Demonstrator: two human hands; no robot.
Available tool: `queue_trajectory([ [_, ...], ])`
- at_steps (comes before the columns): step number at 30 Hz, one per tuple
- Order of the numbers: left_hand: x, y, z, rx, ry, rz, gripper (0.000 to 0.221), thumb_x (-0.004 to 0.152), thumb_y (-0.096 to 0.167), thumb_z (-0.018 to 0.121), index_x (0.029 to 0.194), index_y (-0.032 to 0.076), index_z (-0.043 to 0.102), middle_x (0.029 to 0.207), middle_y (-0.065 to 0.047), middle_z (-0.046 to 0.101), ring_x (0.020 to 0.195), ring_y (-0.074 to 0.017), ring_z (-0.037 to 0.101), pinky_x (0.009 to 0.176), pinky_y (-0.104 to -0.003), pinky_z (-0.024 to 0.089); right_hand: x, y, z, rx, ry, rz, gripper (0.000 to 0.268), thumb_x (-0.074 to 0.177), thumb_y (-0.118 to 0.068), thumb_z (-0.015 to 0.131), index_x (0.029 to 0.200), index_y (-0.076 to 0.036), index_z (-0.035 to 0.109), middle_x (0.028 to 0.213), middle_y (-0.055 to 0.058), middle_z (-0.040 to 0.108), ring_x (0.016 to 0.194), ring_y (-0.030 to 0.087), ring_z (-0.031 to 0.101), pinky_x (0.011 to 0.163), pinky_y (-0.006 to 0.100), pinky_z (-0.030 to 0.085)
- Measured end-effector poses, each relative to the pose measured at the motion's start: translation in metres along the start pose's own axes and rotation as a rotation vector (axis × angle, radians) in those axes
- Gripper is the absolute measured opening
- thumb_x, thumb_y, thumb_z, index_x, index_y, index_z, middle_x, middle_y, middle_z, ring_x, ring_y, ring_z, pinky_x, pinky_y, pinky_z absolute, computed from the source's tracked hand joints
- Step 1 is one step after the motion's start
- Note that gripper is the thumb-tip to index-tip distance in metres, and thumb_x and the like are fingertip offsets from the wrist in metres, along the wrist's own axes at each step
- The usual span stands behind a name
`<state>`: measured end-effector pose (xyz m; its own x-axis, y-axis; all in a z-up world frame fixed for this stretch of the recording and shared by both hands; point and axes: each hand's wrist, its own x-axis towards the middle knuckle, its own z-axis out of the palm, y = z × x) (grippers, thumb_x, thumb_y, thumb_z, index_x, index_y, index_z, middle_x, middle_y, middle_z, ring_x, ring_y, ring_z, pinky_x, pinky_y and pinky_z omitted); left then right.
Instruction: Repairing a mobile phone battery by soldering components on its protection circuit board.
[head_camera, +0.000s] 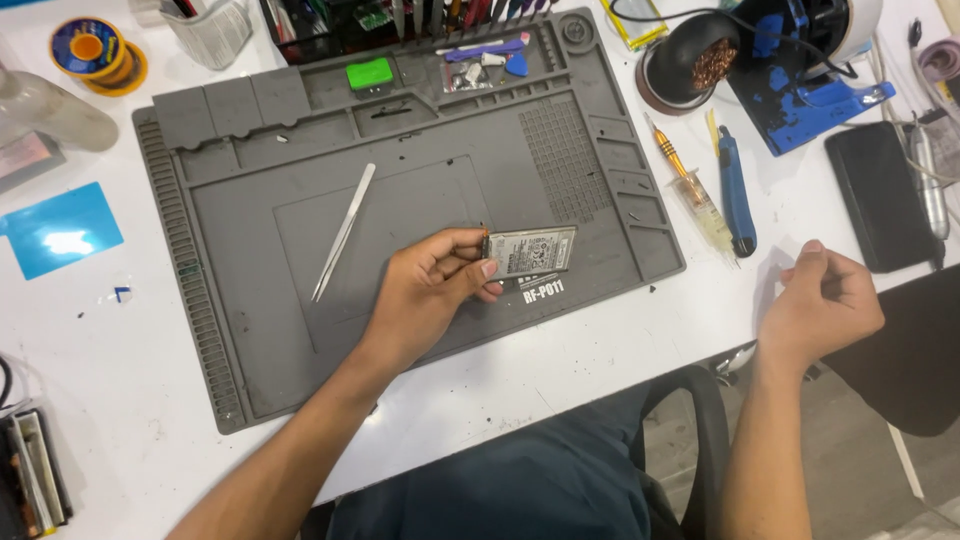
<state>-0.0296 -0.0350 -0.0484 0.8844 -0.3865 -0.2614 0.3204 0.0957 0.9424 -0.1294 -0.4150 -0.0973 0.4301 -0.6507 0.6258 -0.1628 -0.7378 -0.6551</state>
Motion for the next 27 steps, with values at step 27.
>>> queue_trajectory([
  [27, -0.002, -0.009, 0.009, 0.024, -0.068, 0.149, 0.028, 0.092, 0.005, 0.073, 0.118, -0.005, 0.069, 0.085, -0.01, 0.074, 0.071, -0.02, 0.076, 0.07, -0.028, 0.069, 0.004, -0.013, 0.0, 0.025, -0.05, -0.18, 0.009, 0.1, 0.011, 0.074, 0.107, 0.005, 0.077, 0.096, 0.015, 0.077, 0.09, 0.023, 0.073, 0.076, 0.032, 0.057],
])
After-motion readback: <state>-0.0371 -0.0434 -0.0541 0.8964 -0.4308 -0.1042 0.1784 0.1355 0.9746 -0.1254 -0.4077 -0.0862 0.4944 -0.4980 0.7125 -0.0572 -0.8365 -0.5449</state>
